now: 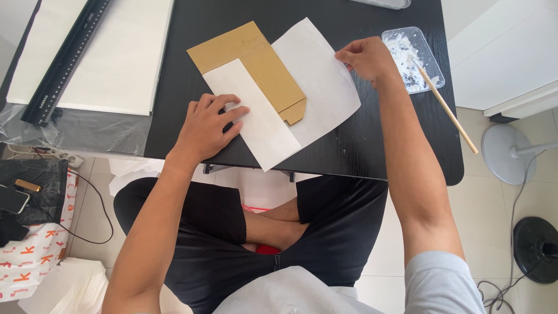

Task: Applying glue and folding the bottom of a paper bag to seal it.

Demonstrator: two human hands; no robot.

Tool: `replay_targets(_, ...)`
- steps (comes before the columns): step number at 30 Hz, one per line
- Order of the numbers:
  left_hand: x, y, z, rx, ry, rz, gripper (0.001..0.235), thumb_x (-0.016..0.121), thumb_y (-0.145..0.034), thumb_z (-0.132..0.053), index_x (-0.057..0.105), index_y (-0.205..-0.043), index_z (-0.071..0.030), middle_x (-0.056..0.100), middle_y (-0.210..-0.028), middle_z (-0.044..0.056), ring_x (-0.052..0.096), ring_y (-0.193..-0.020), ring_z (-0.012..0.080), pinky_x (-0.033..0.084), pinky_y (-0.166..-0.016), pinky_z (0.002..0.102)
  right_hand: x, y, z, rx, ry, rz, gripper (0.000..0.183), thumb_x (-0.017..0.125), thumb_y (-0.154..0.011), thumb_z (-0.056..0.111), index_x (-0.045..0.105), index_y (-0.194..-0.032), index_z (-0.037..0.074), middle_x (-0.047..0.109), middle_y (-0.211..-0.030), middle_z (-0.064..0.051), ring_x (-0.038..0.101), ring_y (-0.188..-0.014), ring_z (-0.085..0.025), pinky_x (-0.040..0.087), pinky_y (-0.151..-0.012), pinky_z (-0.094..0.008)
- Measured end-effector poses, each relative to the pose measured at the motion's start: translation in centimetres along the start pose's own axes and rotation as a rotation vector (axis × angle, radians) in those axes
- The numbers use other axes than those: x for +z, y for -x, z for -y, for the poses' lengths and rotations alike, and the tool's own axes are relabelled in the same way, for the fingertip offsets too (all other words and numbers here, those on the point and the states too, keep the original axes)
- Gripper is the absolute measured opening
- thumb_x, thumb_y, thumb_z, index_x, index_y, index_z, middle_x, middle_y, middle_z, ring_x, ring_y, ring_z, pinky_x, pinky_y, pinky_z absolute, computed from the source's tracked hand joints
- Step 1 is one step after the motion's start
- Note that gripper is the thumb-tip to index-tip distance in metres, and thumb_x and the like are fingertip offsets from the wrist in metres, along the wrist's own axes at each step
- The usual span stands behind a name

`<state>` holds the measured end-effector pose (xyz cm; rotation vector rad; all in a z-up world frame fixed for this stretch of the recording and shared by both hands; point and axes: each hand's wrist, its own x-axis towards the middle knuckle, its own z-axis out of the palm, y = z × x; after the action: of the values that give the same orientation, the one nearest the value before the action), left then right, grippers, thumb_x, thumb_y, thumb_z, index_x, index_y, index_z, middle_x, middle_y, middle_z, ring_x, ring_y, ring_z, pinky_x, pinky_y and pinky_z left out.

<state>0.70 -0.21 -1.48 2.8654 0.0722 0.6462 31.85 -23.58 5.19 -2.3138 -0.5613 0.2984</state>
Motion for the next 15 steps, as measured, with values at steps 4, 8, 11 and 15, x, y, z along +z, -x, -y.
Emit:
replay_targets(4, 0.7, -0.9, -1.0, 0.014, -0.009, -0.031, 0.028, 0.065, -0.099, -0.031, 0.074, -0.124, -0.023, 0.059, -0.133, -0.004, 0.048, -0.108, 0.0213, 0.034, -0.089, 0.039, -0.2, -0.3, 0.2, -0.085, 0.05, -0.029, 0.012, 0.078, -0.091, 0.02, 0.082, -0.098, 0.012, 0.069, -0.076, -0.001, 0.059, -0.063, -0.009, 0.049, -0.064, -0.023)
replay_targets(8, 1.9, -2.2, -2.7, 0.036, 0.067, -0.039, 0.031, 0.066, -0.096, -0.035, 0.074, -0.121, -0.019, 0.058, -0.13, 0.001, 0.046, -0.118, 0.0245, 0.034, -0.097, 0.041, -0.1, 0.9, 1.5, -0.344, 0.234, -0.126, 0.01, 0.078, -0.093, 0.016, 0.082, -0.099, 0.008, 0.072, -0.077, -0.004, 0.06, -0.06, -0.012, 0.052, -0.058, -0.028)
replay_targets(11, 2.8, -3.1, -4.1, 0.045, 0.127, -0.047, 0.033, 0.068, -0.095, -0.036, 0.073, -0.12, -0.016, 0.056, -0.128, 0.005, 0.048, -0.122, 0.0247, 0.036, -0.1, 0.04, 0.5, 2.9, 3.1, -0.54, 0.308, -0.167, 0.007, 0.078, -0.092, 0.012, 0.082, -0.094, 0.006, 0.072, -0.074, -0.004, 0.059, -0.056, -0.013, 0.048, -0.053, -0.03)
replay_targets(15, 3.6, -3.9, -5.4, 0.053, 0.106, -0.056, 0.043, 0.07, -0.092, -0.045, 0.073, -0.122, -0.014, 0.056, -0.129, 0.005, 0.049, -0.12, 0.0242, 0.039, -0.099, 0.037, 2.9, 4.7, 3.8, -0.683, 0.579, -0.193, 0.01, 0.074, -0.09, 0.015, 0.08, -0.083, 0.013, 0.071, -0.074, 0.001, 0.057, -0.062, -0.018, 0.034, -0.078, -0.039)
